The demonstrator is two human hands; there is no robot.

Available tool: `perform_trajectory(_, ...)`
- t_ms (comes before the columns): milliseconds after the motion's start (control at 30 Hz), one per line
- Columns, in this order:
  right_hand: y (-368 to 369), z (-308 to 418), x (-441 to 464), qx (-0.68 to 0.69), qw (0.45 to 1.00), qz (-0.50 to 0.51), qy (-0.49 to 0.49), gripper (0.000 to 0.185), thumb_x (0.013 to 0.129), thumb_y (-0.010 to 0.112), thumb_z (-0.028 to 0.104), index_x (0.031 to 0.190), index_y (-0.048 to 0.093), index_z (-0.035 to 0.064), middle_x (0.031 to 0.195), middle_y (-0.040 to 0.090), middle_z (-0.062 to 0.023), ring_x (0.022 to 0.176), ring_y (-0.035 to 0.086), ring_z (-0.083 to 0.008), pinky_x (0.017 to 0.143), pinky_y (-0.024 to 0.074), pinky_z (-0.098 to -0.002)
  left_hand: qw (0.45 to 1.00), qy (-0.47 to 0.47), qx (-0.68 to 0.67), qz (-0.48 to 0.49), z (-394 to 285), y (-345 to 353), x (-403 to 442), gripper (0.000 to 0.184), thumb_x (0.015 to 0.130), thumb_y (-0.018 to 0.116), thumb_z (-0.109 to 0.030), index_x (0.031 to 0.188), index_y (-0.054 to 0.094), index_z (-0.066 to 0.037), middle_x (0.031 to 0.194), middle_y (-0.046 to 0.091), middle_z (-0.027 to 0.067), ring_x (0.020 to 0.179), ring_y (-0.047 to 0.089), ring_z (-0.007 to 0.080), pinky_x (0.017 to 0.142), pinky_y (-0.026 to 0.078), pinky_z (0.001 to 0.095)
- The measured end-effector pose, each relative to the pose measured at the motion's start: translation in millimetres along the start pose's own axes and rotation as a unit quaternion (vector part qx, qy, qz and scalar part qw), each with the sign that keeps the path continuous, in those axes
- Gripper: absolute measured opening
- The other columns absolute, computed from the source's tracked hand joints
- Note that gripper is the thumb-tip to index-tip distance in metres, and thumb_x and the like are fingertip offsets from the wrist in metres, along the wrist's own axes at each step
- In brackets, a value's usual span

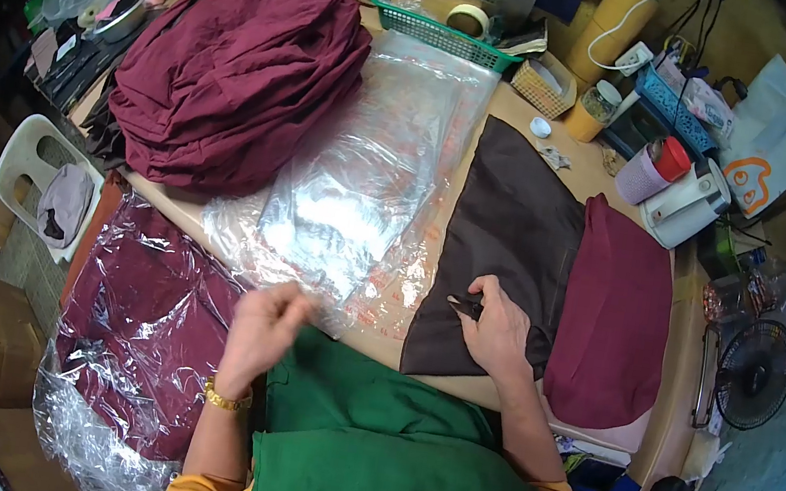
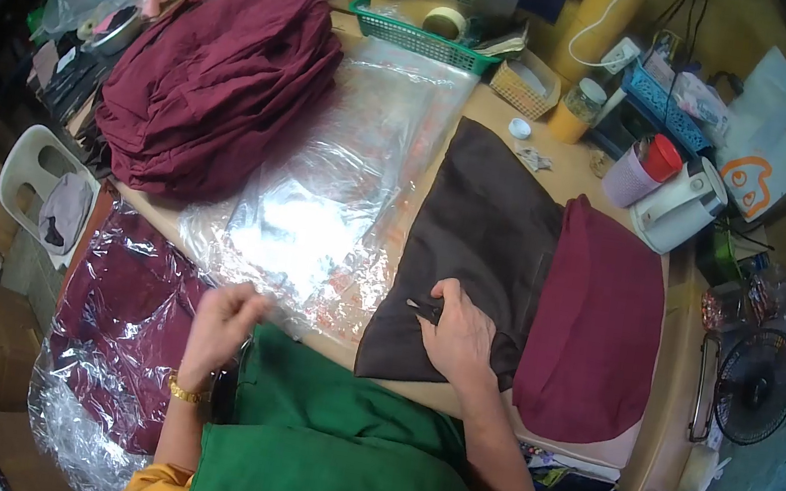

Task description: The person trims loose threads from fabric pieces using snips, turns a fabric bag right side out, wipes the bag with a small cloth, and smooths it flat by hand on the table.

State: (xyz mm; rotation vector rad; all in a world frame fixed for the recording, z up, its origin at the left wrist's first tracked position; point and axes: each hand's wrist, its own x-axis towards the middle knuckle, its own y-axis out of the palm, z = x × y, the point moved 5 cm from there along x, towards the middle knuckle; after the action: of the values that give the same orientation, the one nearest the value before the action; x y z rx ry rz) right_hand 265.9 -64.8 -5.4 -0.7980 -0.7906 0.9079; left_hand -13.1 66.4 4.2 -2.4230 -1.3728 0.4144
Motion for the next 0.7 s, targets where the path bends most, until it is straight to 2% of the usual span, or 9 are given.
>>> perform_trajectory(67, -1, -2, 2, 0.012, 1.000, 0.005, 0.017, 0.028, 0.088, 0.073, 0.022, 0.103, 0.055, 0.0067, 0.077, 0.064, -0.0147, 0.076, 0.065, -0.0363, 0.067, 0.0478, -0.0449, 0.996, 0.020, 0.011, -0.087, 1, -12, 8, 0.014, 0.091, 0.066, -0.009, 0.080, 0.068, 0.001, 0.066, 0.063, 0.0104, 0.058, 0.055, 0.0199, 0.058, 0.046, 0.0366)
perform_trajectory(133, -2, -5, 4, 0.025, 0.999, 0.009, 0.030, 0.023, 0.091, 0.070, 0.019, 0.101, 0.054, 0.0054, 0.079, 0.065, -0.0153, 0.078, 0.065, -0.0371, 0.069, 0.0479, -0.0448, 0.953, 0.237, 0.099, -0.162, -44, 5, 15, 0.009, 0.090, 0.067, -0.008, 0.093, 0.067, 0.000, 0.085, 0.068, 0.0120, 0.076, 0.063, 0.0268, 0.070, 0.050, 0.0381)
perform_trajectory(167, -2, -10, 3, 0.053, 0.998, 0.013, 0.037, 0.022, 0.092, 0.068, 0.018, 0.102, 0.054, 0.0050, 0.083, 0.066, -0.0151, 0.081, 0.066, -0.0371, 0.070, 0.0488, -0.0449, 0.933, 0.289, 0.163, -0.142, -56, 23, 18, 0.028, 0.090, 0.065, -0.010, 0.117, 0.062, -0.001, 0.122, 0.062, 0.0187, 0.115, 0.058, 0.0372, 0.096, 0.046, 0.0455)
perform_trajectory(233, -5, -14, 3, 0.079, 0.996, 0.014, 0.046, 0.021, 0.093, 0.066, 0.018, 0.102, 0.053, 0.0046, 0.086, 0.068, -0.0150, 0.084, 0.067, -0.0371, 0.072, 0.0497, -0.0450, 0.902, 0.255, 0.339, -0.083, -63, 70, 32, 0.060, 0.094, 0.061, -0.028, 0.145, 0.042, -0.001, 0.155, 0.033, 0.0229, 0.146, 0.027, 0.0430, 0.118, 0.016, 0.0616)
perform_trajectory(367, -5, -31, 7, 0.135, 0.987, -0.032, 0.080, 0.016, 0.095, 0.063, 0.013, 0.103, 0.053, 0.0035, 0.092, 0.066, -0.0163, 0.087, 0.066, -0.0378, 0.074, 0.0495, -0.0457, 0.826, 0.372, 0.347, 0.241, -52, 144, -33, 0.068, 0.096, 0.057, -0.042, 0.141, 0.042, 0.007, 0.144, 0.042, 0.0329, 0.139, 0.037, 0.0437, 0.117, 0.020, 0.0565)
perform_trajectory(400, -6, -33, 6, 0.120, 0.988, -0.076, 0.054, 0.014, 0.094, 0.063, 0.011, 0.103, 0.054, 0.0036, 0.095, 0.065, -0.0168, 0.088, 0.065, -0.0380, 0.075, 0.0493, -0.0462, 0.772, 0.387, 0.307, 0.400, -59, 146, -52, 0.055, 0.095, 0.059, -0.041, 0.125, 0.059, 0.005, 0.116, 0.062, 0.0300, 0.119, 0.058, 0.0404, 0.109, 0.037, 0.0498)
perform_trajectory(433, -7, -34, 5, 0.119, 0.988, -0.079, 0.062, 0.014, 0.094, 0.063, 0.011, 0.103, 0.054, 0.0036, 0.095, 0.065, -0.0168, 0.088, 0.065, -0.0380, 0.075, 0.0493, -0.0462, 0.753, 0.229, 0.149, 0.598, -39, 150, -60, 0.044, 0.097, 0.060, -0.039, 0.106, 0.068, 0.003, 0.086, 0.067, 0.0225, 0.086, 0.068, 0.0337, 0.087, 0.052, 0.0422)
perform_trajectory(600, -4, -21, 4, 0.046, 0.996, -0.070, 0.016, 0.022, 0.084, 0.063, 0.000, 0.103, 0.055, 0.0057, 0.099, 0.059, -0.0164, 0.092, 0.062, -0.0400, 0.079, 0.0489, -0.0474, 0.964, 0.000, 0.032, 0.263, -42, 101, -23, 0.041, 0.101, 0.059, -0.035, 0.088, 0.068, 0.003, 0.072, 0.065, 0.0088, 0.066, 0.064, 0.0147, 0.061, 0.050, 0.0319)
perform_trajectory(700, -1, -14, 0, 0.013, 0.998, -0.049, 0.028, 0.027, 0.081, 0.067, 0.005, 0.105, 0.055, 0.0075, 0.100, 0.059, -0.0159, 0.093, 0.062, -0.0384, 0.081, 0.0489, -0.0483, 0.971, -0.041, -0.076, 0.224, -33, 111, -19, 0.042, 0.100, 0.059, -0.036, 0.082, 0.065, 0.002, 0.067, 0.065, 0.0149, 0.056, 0.064, 0.0242, 0.059, 0.049, 0.0379)
